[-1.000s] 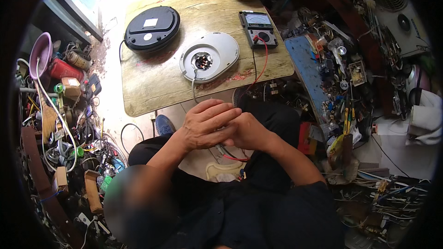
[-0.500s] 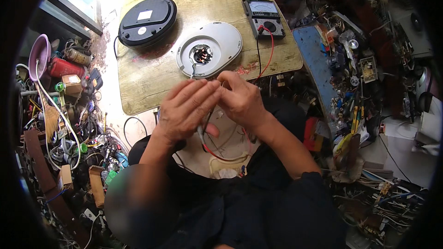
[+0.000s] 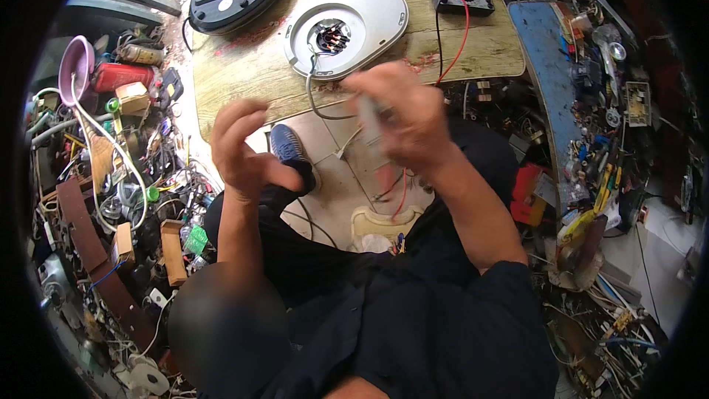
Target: The person uses a multimeter to test electrical continuity on a white dome-shaped device and a black circular device. They probe internal wires and circuit board points while seated at a cluttered workbench.
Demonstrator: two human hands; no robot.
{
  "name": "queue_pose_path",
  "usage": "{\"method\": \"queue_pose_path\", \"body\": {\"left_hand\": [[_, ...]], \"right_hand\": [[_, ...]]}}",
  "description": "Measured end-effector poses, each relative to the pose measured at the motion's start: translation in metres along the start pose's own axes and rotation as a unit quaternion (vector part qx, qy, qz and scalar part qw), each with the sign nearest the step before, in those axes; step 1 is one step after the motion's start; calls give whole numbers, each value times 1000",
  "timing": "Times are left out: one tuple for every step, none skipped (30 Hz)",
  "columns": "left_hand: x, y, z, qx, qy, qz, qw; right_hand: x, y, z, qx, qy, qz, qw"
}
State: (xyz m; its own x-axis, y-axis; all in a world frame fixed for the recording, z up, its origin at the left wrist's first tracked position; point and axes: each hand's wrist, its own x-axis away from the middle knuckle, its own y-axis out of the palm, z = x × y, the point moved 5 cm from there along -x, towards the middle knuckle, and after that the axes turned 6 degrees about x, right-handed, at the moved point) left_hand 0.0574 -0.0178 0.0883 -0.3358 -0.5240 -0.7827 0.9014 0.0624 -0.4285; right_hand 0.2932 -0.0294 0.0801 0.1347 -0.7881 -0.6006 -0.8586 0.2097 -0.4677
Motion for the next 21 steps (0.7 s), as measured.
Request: {"method": "queue_pose_path", "body": {"left_hand": [[15, -6, -10, 22, -33, 52, 998], [32, -11, -16, 46, -92, 95, 990], [50, -8, -24, 39, -128, 85, 987], [73, -2, -33, 34, -166, 76, 983], [112, 12, -47, 36, -295, 37, 954], [157, 29, -62, 37, -419, -2, 907], [190, 53, -74, 19, -494, -31, 869], [222, 77, -89, 1, -562, -60, 825], [264, 94, -107, -49, -594, -137, 791], [314, 111, -126, -96, -619, -208, 751], [393, 119, -150, -67, -646, -274, 710], [419, 138, -161, -32, -716, -260, 647], [442, 150, -168, -12, -781, -238, 577], [446, 160, -161, 3, -876, -128, 465], [454, 169, -159, 10, -889, -112, 444], [466, 178, -161, 17, -902, -88, 423], [463, 183, -161, 32, -922, -64, 380], [461, 190, -158, 46, -940, -42, 335], [461, 197, -161, 62, -951, -22, 303], [461, 204, -160, 69, -955, -11, 289], [466, 203, -161, 71, -958, 5, 279]], "right_hand": [[7, -15, 13, -66, 96, 22, 993], [14, -24, 25, -138, 187, 42, 972], [13, -30, 33, -230, 198, 79, 949], [10, -36, 39, -318, 210, 114, 917], [9, -41, 44, -402, 221, 151, 876], [6, -43, 45, -413, 229, 157, 867], [3, -45, 45, -422, 239, 164, 859], [1, -46, 45, -430, 247, 174, 851], [-1, -43, 42, -434, 263, 179, 843], [-2, -39, 39, -434, 253, 142, 853], [-5, -37, 36, -431, 238, 104, 864], [-4, -39, 40, -411, 229, 73, 880], [-6, -41, 38, -374, 222, 56, 899], [-7, -41, 37, -333, 218, 39, 916], [-7, -42, 34, -294, 218, 24, 930], [-10, -42, 35, -274, 203, 7, 940], [-10, -41, 38, -255, 187, -6, 949], [-10, -41, 41, -234, 173, -20, 957], [-11, -40, 42, -225, 159, -23, 961], [-11, -38, 41, -216, 146, -28, 965], [-16, -39, 39, -218, 159, -54, 961]]}}
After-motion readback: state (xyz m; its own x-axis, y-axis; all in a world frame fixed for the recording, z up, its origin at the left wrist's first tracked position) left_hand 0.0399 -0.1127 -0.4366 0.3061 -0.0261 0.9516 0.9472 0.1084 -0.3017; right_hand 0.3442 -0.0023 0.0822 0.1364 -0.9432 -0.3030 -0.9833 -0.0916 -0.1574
